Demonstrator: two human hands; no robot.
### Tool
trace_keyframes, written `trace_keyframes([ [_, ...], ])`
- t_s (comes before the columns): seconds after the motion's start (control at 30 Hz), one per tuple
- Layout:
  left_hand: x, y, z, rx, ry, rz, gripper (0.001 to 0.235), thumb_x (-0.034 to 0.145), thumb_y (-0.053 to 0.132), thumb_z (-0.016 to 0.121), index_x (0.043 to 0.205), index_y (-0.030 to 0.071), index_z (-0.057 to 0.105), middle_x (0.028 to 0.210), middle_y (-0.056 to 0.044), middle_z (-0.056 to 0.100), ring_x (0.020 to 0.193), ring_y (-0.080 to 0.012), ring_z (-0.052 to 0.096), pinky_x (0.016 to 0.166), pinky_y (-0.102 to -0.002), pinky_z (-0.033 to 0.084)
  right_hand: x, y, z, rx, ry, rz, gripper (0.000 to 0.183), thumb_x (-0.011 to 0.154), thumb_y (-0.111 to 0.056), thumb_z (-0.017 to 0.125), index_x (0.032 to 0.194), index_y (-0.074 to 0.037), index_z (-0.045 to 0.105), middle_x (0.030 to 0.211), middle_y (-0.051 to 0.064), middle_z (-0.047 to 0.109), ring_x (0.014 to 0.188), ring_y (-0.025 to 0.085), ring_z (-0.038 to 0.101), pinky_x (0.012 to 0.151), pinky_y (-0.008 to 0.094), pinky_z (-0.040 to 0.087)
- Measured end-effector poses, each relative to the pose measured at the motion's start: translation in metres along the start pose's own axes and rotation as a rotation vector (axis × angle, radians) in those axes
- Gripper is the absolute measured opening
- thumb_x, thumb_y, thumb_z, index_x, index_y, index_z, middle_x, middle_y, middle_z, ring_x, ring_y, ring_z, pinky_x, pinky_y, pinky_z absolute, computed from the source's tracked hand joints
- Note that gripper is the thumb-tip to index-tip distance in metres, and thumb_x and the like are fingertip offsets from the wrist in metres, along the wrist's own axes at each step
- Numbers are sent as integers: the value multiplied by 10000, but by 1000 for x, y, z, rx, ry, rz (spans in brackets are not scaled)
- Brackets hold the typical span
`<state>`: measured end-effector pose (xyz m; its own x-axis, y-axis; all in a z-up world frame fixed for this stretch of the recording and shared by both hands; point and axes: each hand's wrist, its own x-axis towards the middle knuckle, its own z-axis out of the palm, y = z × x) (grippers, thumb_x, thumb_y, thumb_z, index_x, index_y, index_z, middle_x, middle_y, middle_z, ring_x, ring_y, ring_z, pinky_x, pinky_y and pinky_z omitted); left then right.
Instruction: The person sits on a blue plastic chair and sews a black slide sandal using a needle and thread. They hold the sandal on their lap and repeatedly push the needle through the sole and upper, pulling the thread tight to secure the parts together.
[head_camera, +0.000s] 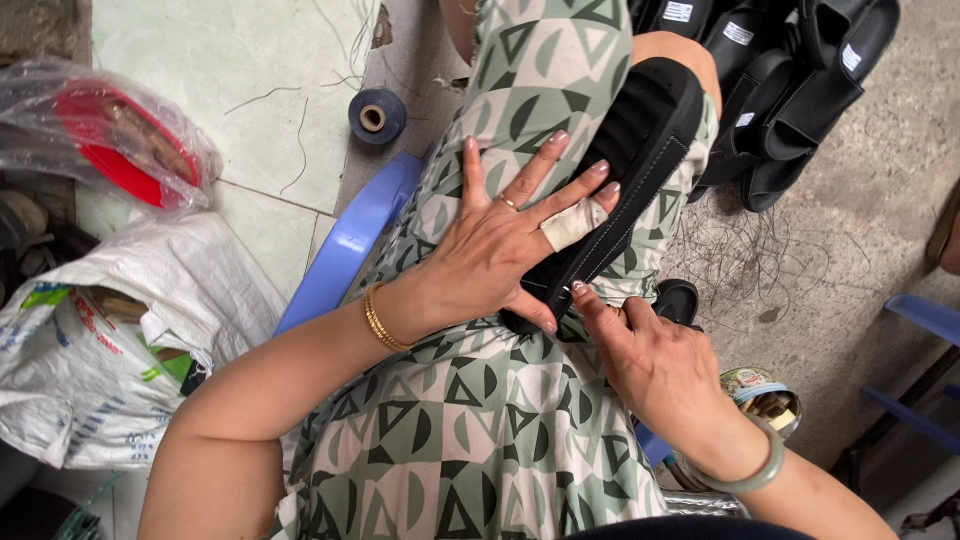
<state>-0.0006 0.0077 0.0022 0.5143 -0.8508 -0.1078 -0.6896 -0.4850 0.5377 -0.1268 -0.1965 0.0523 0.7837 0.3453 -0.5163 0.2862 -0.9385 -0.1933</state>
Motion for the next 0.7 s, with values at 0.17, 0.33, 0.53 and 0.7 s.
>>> trace_keyframes([
  [0.17,4,12,4,74,-49,-49,1464,546,932,876,1584,274,81,1656,28,55,1495,-351,-30,984,-850,42,-1,-5,36,-34,138,150,405,958,-353,558,1299,-148,478,832,65,508,430,305,559,290,459,391],
  [0.33,-11,11,9,105,59,33,1396,557,941,877,1569,268,190,1627,-69,104,1489,-385,64,1065,-807,136,-14,10,34,147,369,73,403,931,-328,660,1204,-81,495,860,0,637,587,193,611,415,341,427],
  [0.53,-54,19,2,-585,311,230,107,857,69,643,753,45,631,1139,-88,674,790,-290,619,644,-396,493,-15,4,21,70,510,94,512,874,-318,682,1358,-183,587,690,-11,592,580,204,632,527,335,515],
  [0.7,-37,16,-20,-1277,-70,100,74,897,135,667,902,86,722,905,-90,724,870,-245,715,815,-379,562,-4,-11,12,98,502,106,558,839,-175,687,1372,-115,534,681,44,559,596,250,623,481,375,507],
])
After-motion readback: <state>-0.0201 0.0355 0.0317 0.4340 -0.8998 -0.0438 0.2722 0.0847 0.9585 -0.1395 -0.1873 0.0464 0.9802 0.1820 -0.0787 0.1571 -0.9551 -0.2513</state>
